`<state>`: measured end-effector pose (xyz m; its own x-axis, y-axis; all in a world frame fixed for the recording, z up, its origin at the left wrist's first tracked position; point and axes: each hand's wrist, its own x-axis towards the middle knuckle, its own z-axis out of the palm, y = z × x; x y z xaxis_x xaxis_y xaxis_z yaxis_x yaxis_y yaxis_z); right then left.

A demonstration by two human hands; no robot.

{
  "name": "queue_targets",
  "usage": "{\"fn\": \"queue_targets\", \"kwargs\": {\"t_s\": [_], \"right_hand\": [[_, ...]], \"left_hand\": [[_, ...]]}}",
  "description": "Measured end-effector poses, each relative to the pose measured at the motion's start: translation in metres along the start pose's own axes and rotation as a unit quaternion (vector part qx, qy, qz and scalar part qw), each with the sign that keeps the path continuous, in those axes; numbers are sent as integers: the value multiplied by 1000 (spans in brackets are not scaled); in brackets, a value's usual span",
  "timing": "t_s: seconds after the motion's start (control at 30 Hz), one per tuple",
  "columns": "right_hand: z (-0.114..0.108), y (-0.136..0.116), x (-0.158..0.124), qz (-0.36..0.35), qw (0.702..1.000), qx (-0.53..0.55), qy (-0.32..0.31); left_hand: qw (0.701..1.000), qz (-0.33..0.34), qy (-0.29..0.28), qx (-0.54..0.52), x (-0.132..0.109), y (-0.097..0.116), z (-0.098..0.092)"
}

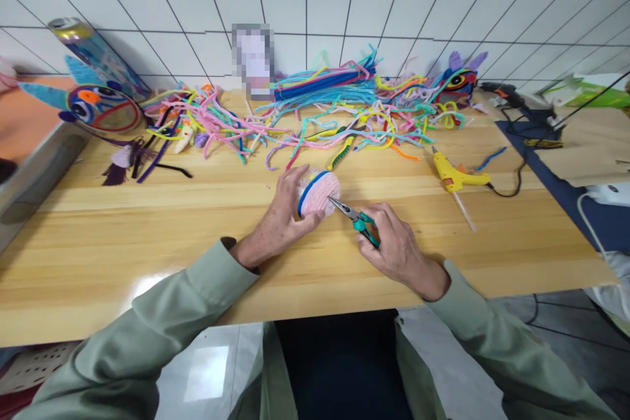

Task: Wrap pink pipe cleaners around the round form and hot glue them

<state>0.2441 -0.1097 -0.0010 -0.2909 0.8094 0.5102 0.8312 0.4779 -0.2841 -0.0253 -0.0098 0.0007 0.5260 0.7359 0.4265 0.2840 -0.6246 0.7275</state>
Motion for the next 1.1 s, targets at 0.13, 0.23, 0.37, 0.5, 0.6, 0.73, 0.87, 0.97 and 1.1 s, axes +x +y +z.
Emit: {"fn": "queue_targets", "kwargs": {"t_s": [0.13,0.23,0.37,0.5,0.6,0.73,0.87,0.97,1.1], "right_hand": [[0,-1,0,3,1000,11,-2],[0,-1,0,3,1000,7,-3],[1,-1,0,5,1000,9,-5],[3,-1,-1,6,1000,10,-1],[3,0,-1,2,1000,9,4],[3,0,-1,6,999,29,15],[2,0,0,10,999,26,17],[3,0,1,9,1000,20,13],[4,1,0,5,1000,13,15]], "left_hand": [[1000,3,-5,-10,0,-3,0],[1000,-1,-7,-11,0,-4,0],[999,-20,-22,-15,0,-2,-4],[999,-39,-27,-14,0,-1,-5],[999,-36,-23,-15,0,-3,-3],[999,-33,-15,-20,-1,-6,-1],[1000,-24,-12,-12,0,-4,-2],[1000,-23,-15,-9,0,-1,-4],[999,-24,-18,-17,0,-1,-4]]}}
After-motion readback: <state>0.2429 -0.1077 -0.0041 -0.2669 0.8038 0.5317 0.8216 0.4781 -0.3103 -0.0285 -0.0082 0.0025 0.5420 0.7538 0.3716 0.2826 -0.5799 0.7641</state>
